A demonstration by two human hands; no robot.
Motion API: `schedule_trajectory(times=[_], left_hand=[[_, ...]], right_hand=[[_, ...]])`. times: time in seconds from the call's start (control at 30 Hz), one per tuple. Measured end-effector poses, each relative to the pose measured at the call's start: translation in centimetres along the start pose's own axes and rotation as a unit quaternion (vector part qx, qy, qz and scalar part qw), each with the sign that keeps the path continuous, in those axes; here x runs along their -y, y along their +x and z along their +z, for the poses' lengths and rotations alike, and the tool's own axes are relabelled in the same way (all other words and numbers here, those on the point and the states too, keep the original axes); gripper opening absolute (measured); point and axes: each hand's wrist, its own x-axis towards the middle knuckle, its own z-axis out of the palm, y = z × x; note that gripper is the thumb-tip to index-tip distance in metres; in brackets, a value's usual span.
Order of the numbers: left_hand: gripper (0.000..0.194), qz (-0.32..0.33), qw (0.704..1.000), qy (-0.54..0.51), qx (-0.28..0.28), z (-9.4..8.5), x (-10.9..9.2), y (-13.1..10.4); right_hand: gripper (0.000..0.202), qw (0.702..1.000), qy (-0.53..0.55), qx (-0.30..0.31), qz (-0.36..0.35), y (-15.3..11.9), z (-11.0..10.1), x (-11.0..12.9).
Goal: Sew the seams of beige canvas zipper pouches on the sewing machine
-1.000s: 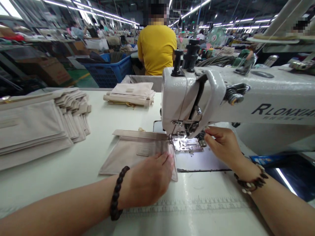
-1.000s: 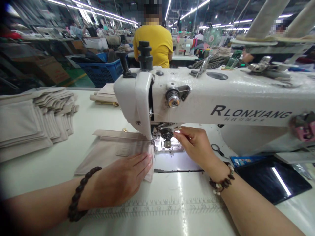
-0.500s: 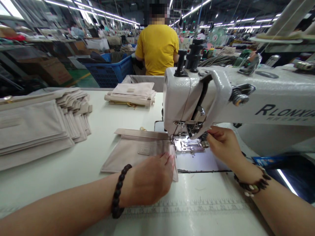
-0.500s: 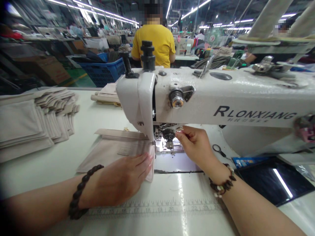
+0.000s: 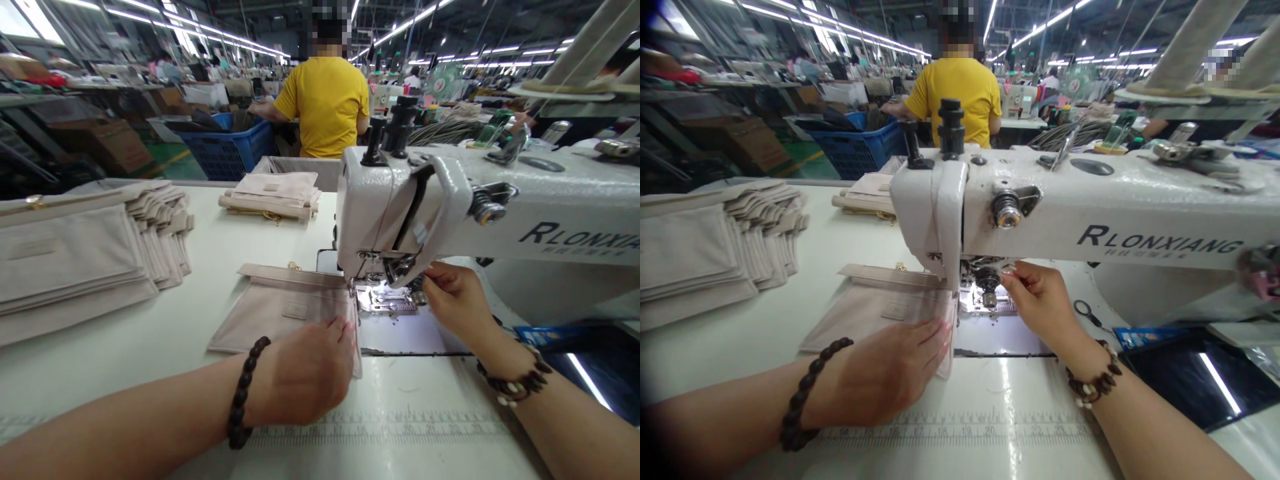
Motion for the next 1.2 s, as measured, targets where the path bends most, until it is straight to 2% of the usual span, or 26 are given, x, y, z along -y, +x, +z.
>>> schedule_trajectory(times=[0.17,0.27,0.33,0.4,0.5,0.63,0.73,0.9,1.07,1.2], left_hand=[[0.04,-0.005,1.0,0.001,-0.01,0.2,-0.1,-0.1],[0.039,-0.008,1.0,-0.001,-0.005,0.0,0.0,0.0],[0.038,-0.01,1.0,-0.004,-0.001,-0.3,0.1,0.1],[0.038,-0.014,1.0,-0.013,-0.001,-0.5,0.2,0.2],[0.036,-0.021,1.0,-0.017,-0.012,-0.6,0.2,0.2],[0.032,-0.025,0.999,-0.029,-0.021,-0.4,0.2,0.0],[0.029,-0.035,0.999,-0.032,-0.026,-0.3,0.2,-0.1],[0.025,-0.014,0.999,-0.005,-0.052,-0.2,0.5,0.2],[0.026,-0.009,0.999,0.007,-0.03,-0.3,1.2,0.5],[0.023,-0.011,1.0,0.013,-0.012,-0.2,1.7,0.6]], right_hand=[[0.031,1.0,-0.018,0.003,-0.012,-0.1,0.0,-0.5],[0.033,0.996,-0.072,-0.012,-0.052,-0.2,0.0,-0.2],[0.036,0.987,-0.123,-0.004,-0.104,-0.5,0.0,0.2],[0.033,0.97,-0.164,0.046,-0.176,-0.9,0.2,0.8],[0.022,0.922,-0.21,0.166,-0.281,-1.9,0.7,1.8],[0.024,0.858,-0.257,0.28,-0.345,-3.0,1.3,2.7],[0.022,0.842,-0.251,0.317,-0.357,-3.4,1.5,2.9],[0.019,0.836,-0.26,0.335,-0.348,-3.7,1.7,2.7],[0.02,0.829,-0.284,0.354,-0.328,-3.7,1.8,2.6],[0.021,0.831,-0.304,0.345,-0.312,-3.6,1.9,2.5]])
